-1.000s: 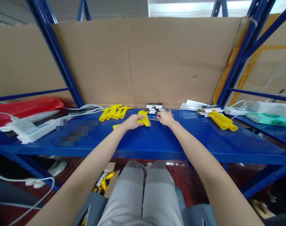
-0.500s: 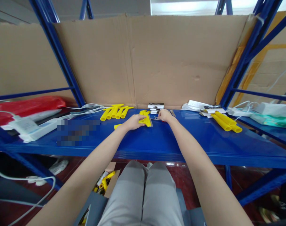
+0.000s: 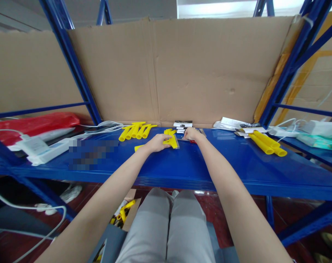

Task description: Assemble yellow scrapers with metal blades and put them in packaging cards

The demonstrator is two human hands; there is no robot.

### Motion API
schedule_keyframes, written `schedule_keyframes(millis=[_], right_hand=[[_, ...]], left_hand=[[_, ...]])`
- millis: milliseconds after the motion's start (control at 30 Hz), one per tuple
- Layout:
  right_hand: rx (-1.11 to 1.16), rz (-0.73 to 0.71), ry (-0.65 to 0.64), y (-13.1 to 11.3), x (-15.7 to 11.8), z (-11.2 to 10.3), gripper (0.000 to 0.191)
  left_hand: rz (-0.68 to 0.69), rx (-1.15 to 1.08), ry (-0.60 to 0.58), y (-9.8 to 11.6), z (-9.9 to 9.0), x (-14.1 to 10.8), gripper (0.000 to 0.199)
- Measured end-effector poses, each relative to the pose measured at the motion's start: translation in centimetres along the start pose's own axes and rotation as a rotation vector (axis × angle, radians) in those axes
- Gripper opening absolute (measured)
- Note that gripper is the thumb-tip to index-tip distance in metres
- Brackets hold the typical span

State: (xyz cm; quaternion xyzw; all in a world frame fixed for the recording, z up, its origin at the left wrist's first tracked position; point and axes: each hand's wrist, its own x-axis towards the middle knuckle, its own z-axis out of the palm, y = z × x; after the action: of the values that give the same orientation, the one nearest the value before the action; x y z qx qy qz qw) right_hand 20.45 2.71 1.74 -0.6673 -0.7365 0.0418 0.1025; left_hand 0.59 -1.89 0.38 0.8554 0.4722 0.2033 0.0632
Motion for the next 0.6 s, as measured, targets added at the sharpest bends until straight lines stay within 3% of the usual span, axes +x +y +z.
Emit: schedule_keyframes(millis=[600], right_hand=[[-0.058,-0.014,-0.01,1.0,0.5,0.5,0.008]], left_hand=[[0.036,0.034,-0.016,0.1,-0.2,0.1,0.047]])
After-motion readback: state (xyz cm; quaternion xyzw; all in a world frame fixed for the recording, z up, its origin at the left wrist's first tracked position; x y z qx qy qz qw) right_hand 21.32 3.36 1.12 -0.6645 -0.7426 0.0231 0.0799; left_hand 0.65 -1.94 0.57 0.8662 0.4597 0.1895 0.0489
